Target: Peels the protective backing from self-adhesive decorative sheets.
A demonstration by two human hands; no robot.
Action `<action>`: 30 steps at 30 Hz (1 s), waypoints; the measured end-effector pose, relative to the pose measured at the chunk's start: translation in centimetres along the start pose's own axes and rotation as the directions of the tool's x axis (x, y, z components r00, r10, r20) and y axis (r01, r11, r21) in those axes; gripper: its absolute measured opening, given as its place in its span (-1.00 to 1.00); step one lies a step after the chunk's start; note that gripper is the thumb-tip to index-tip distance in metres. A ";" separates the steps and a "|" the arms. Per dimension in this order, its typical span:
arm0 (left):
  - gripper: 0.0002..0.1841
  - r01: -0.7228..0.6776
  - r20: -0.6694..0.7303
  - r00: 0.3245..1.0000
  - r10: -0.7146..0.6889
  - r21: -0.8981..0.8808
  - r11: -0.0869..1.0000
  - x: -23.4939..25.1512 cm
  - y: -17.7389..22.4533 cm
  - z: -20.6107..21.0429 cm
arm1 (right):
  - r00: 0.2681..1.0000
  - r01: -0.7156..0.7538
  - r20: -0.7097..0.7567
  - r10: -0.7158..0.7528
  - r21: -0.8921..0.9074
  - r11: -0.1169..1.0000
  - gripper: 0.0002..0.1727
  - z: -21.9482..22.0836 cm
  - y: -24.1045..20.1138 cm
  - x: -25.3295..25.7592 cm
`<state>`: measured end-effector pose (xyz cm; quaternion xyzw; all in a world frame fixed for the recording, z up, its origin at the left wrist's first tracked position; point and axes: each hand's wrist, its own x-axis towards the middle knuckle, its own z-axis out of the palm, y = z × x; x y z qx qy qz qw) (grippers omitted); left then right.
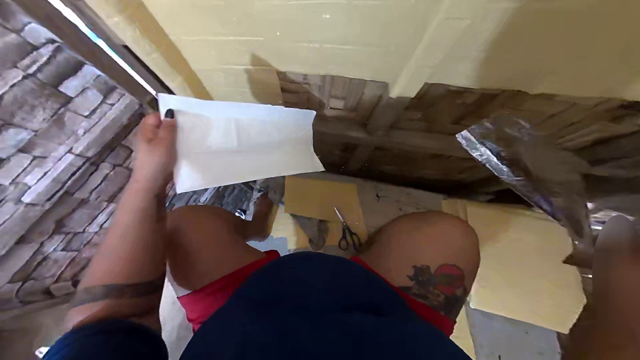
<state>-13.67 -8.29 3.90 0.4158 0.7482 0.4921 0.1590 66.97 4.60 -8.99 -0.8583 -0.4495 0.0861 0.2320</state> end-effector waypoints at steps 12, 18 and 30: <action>-0.64 -0.274 0.041 0.962 0.272 0.080 0.958 2.6 0.5 1.8 | 0.456 0.530 0.806 -0.376 0.093 0.843 -0.54 7.7 -26.8 -15.5; -0.74 -0.444 -0.053 0.896 0.441 -0.146 0.884 2.3 -0.8 1.0 | 0.279 0.335 0.943 -0.183 0.083 0.938 -0.51 18.6 -35.5 -24.8; -0.79 -0.523 -0.138 0.846 0.515 -0.404 0.750 5.2 -1.5 -1.2 | -0.111 0.854 0.989 -0.098 0.145 0.500 -0.58 27.3 -55.0 -50.9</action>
